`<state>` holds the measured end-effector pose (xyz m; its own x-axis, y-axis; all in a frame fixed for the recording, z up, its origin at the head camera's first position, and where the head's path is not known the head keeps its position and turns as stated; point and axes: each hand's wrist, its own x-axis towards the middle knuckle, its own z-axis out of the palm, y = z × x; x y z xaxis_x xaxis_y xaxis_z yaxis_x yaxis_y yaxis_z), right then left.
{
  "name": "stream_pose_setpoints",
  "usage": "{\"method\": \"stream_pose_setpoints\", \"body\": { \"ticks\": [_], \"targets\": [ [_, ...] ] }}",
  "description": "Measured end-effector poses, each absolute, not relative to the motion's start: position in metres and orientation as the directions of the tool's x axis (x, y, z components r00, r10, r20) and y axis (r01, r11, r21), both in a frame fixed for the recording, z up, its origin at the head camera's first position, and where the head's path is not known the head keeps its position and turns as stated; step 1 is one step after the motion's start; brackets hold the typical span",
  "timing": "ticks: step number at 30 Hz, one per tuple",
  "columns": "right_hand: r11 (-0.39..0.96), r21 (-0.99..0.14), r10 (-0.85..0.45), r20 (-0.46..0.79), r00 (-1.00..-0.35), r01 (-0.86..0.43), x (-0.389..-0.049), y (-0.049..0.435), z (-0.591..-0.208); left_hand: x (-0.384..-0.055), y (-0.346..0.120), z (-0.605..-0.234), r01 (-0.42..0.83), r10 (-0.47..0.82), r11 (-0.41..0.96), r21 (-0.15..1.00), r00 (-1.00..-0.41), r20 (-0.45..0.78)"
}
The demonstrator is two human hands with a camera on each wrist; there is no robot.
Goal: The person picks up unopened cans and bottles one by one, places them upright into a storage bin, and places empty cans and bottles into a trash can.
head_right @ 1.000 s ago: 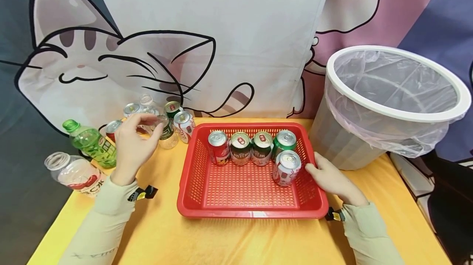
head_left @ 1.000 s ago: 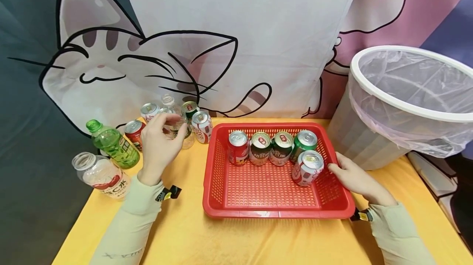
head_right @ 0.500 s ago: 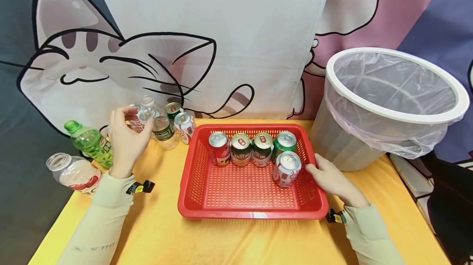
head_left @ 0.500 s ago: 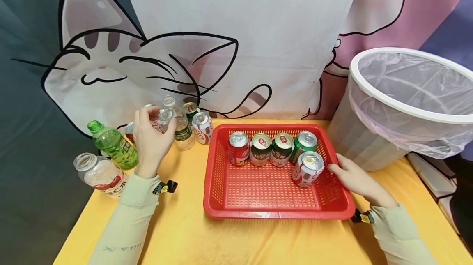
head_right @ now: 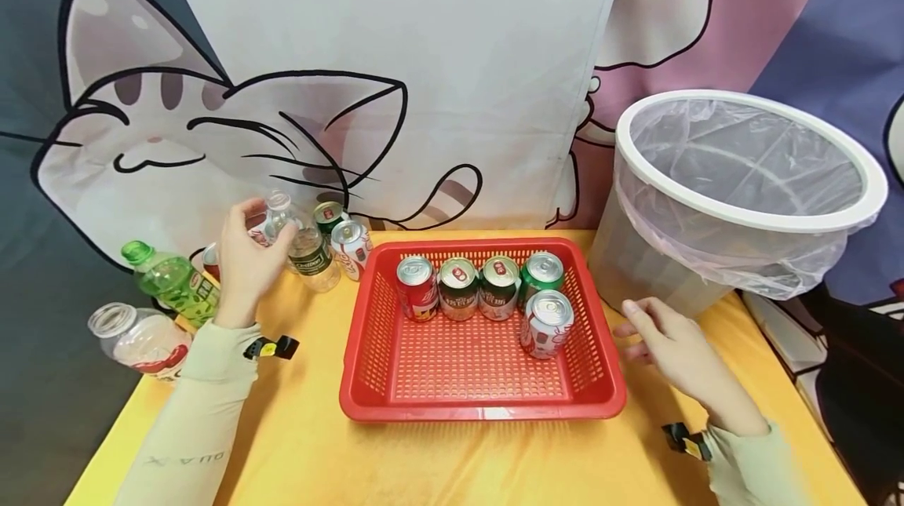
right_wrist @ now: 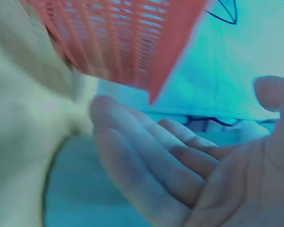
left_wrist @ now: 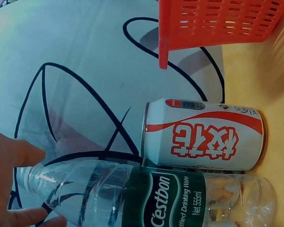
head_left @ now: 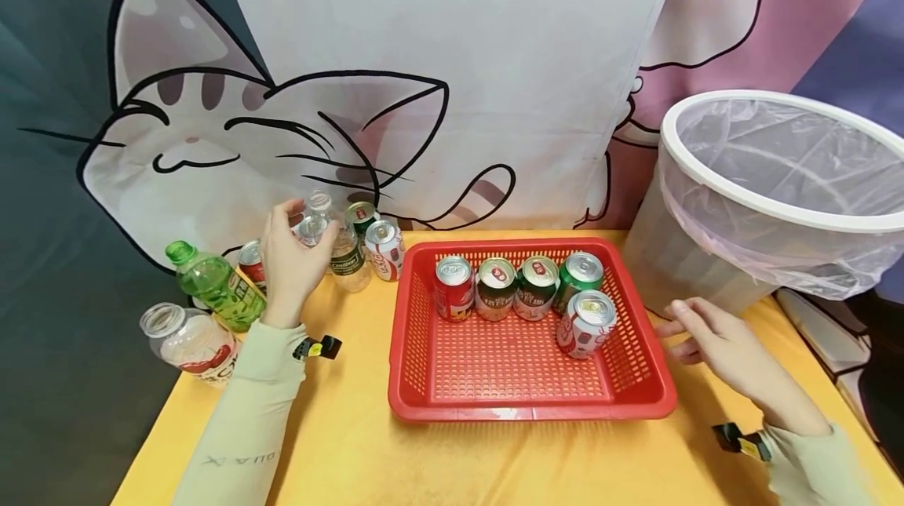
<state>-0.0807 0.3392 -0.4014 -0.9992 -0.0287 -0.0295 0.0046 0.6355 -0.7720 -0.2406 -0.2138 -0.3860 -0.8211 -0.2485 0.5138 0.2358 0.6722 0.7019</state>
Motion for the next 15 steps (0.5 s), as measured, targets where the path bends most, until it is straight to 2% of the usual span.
{"method": "stream_pose_setpoints", "body": {
  "ticks": [3,6,7,9,11,13,15],
  "targets": [
    [0.67,-0.737,0.018,0.133,-0.991,-0.087,-0.067,0.35,-0.389,-0.244,-0.215,-0.388,0.223,-0.251,0.673,0.706,-0.829,0.5],
    [0.678,-0.721,0.117,0.304,-0.945,-0.148,-0.054,0.357,-0.373,-0.247,-0.216,-0.388,0.214,-0.255,0.665,0.716,-0.835,0.487],
    [0.661,-0.732,0.164,0.352,-0.921,-0.162,-0.052,0.358,-0.368,-0.248,-0.216,-0.389,0.213,-0.256,0.661,0.719,-0.838,0.483],
    [0.527,-0.82,0.281,0.415,-0.865,-0.223,-0.049,0.361,-0.358,-0.249,-0.217,-0.389,0.209,-0.257,0.653,0.728,-0.843,0.473],
    [0.475,-0.836,0.389,0.479,-0.787,-0.274,-0.049,0.364,-0.35,-0.25,-0.218,-0.389,0.207,-0.255,0.646,0.734,-0.848,0.464],
    [0.49,-0.824,0.461,0.521,-0.718,-0.284,-0.053,0.367,-0.342,-0.25,-0.218,-0.389,0.205,-0.251,0.639,0.741,-0.855,0.453],
    [0.612,-0.748,0.455,0.599,-0.659,-0.258,-0.056,0.374,-0.337,-0.251,-0.218,-0.389,0.206,-0.243,0.633,0.746,-0.863,0.444]
  ]
}}
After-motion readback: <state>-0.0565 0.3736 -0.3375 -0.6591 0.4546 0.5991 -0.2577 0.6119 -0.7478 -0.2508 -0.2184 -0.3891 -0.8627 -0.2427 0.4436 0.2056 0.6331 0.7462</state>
